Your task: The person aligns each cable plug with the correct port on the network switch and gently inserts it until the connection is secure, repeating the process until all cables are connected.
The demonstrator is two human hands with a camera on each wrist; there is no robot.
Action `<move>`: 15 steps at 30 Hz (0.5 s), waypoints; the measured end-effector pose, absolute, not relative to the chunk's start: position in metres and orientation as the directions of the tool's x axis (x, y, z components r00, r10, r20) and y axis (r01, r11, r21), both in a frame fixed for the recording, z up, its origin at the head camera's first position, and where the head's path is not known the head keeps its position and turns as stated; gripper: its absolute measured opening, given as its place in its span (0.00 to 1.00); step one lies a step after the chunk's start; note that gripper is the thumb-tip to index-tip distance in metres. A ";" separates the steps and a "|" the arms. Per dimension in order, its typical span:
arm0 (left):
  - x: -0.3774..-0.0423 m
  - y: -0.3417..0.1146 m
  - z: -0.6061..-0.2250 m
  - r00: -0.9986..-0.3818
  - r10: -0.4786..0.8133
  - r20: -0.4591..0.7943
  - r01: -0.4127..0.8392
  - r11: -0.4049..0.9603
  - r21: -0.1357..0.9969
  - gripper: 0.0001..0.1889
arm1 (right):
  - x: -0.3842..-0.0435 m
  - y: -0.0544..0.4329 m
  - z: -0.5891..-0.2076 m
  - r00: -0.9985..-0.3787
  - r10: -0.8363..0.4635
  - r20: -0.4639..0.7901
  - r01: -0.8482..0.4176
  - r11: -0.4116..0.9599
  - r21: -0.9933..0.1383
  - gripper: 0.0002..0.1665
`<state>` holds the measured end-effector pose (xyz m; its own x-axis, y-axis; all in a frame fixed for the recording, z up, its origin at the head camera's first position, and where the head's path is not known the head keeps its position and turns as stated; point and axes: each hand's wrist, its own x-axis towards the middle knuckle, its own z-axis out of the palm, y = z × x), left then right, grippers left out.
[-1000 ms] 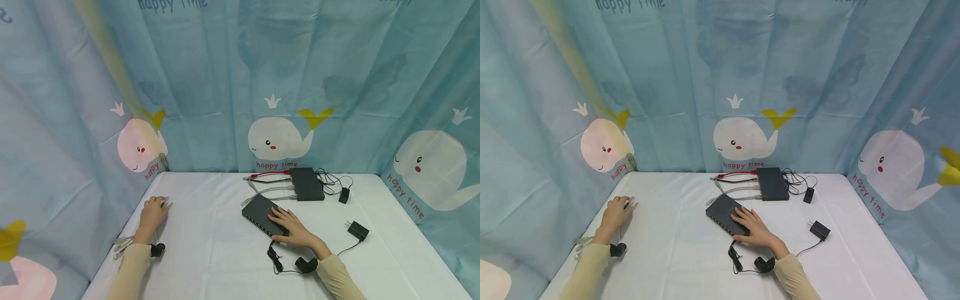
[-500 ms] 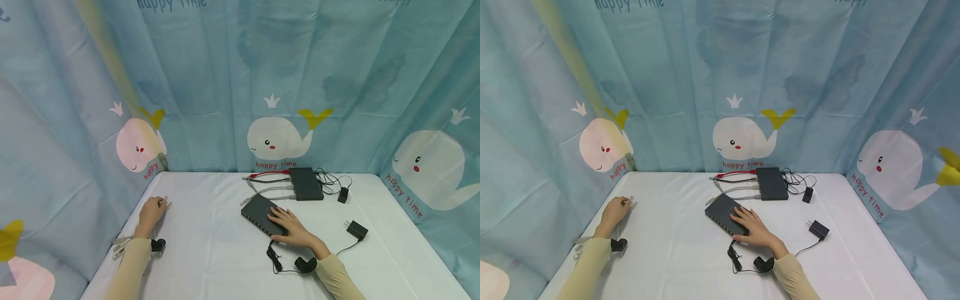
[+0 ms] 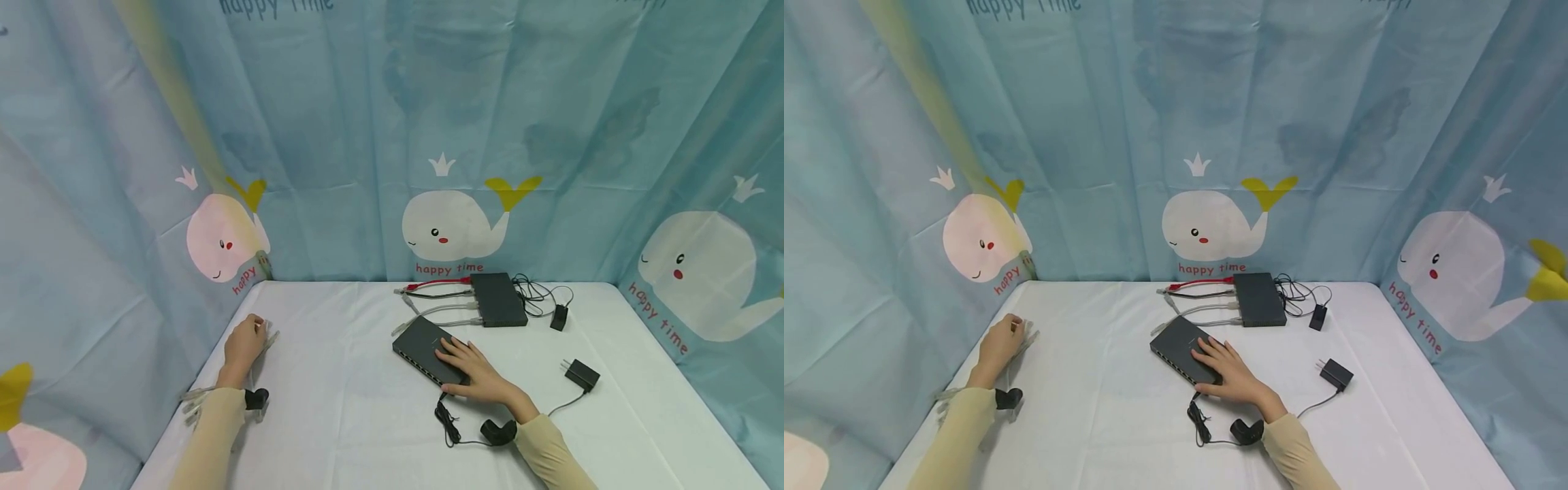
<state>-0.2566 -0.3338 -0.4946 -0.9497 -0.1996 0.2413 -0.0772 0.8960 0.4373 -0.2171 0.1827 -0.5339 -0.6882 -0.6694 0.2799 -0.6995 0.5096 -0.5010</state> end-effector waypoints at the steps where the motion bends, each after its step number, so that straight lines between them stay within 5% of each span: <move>1: -0.257 -0.333 -0.493 -0.950 -0.198 0.243 -0.073 0.893 0.443 0.11 | -0.217 0.183 -0.534 -0.687 -0.669 0.282 -0.701 0.509 -0.500 0.41; 15: -0.264 -0.316 -0.475 -0.919 -0.180 0.351 0.020 0.867 0.498 0.12 | -0.217 0.183 -0.534 -0.677 -0.670 0.305 -0.715 0.500 -0.489 0.40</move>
<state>-0.2638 -0.3162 -0.4754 -0.9187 -0.1800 0.3515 0.0205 0.8671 0.4977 -0.2170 0.1826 -0.5344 -0.6769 -0.6700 0.3046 -0.7149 0.5001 -0.4886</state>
